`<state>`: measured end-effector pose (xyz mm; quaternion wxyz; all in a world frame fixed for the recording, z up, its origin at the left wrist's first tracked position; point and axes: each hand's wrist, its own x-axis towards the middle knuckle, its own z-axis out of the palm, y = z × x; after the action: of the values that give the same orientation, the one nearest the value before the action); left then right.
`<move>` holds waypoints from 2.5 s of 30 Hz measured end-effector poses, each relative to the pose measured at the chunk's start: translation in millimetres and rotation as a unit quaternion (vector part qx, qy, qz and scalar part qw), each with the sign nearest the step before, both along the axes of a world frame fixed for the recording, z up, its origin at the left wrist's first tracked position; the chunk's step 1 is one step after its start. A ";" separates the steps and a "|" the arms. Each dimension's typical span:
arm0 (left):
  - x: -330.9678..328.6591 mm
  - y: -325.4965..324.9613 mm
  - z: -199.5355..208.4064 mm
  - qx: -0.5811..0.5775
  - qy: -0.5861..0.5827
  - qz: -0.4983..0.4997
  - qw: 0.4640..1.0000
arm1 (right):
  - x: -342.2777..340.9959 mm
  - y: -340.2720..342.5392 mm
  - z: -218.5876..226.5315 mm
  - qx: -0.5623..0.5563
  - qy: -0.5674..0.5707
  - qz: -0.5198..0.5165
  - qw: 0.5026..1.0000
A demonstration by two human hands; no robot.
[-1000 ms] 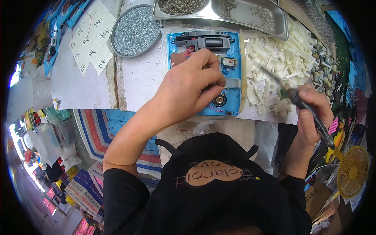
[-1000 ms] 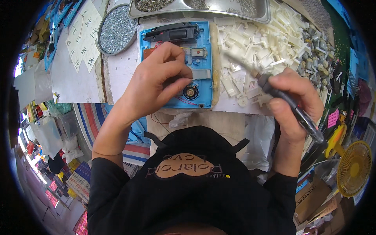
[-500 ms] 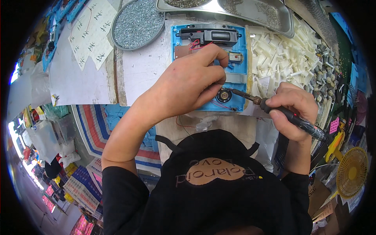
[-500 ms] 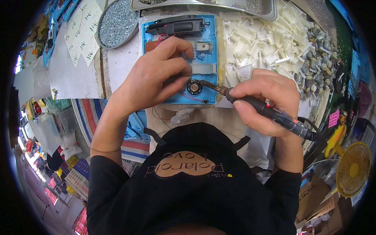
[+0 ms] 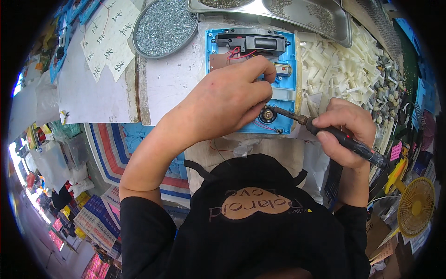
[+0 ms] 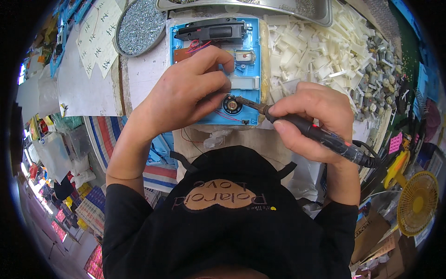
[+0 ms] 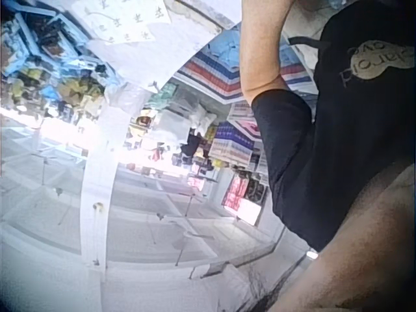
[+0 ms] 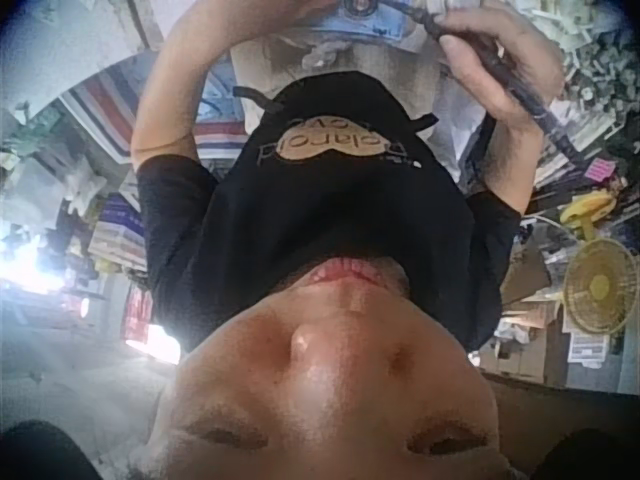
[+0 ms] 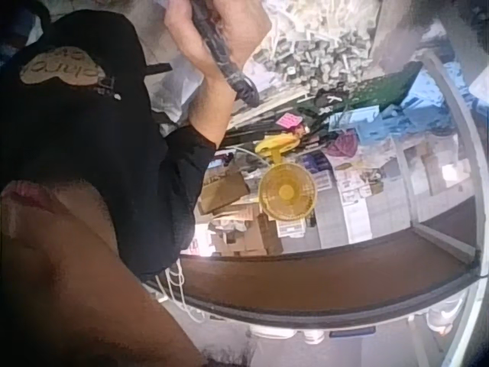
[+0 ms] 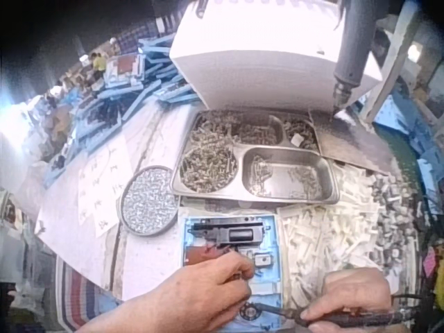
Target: Assemble and solder components into a blue plastic electronic housing.
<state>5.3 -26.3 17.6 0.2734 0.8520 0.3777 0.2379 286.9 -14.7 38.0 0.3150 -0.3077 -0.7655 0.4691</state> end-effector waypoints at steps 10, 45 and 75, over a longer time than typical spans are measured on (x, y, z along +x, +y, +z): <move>-1.7 0.7 2.1 -0.019 0.005 -0.001 1.000 | 19.7 -0.8 2.0 0.015 0.016 -0.020 1.000; 4.2 4.1 13.0 0.063 0.125 -0.074 0.987 | 6.8 2.8 6.5 0.011 -0.003 0.000 1.000; -15.3 -1.9 2.4 0.123 0.056 -0.043 0.990 | 357.2 14.4 -6.9 -0.045 0.104 -0.679 0.725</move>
<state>-10.0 -28.2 20.0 0.1554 0.9067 0.3231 0.2222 644.1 -0.3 31.1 0.6132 -0.7082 -0.2922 0.1924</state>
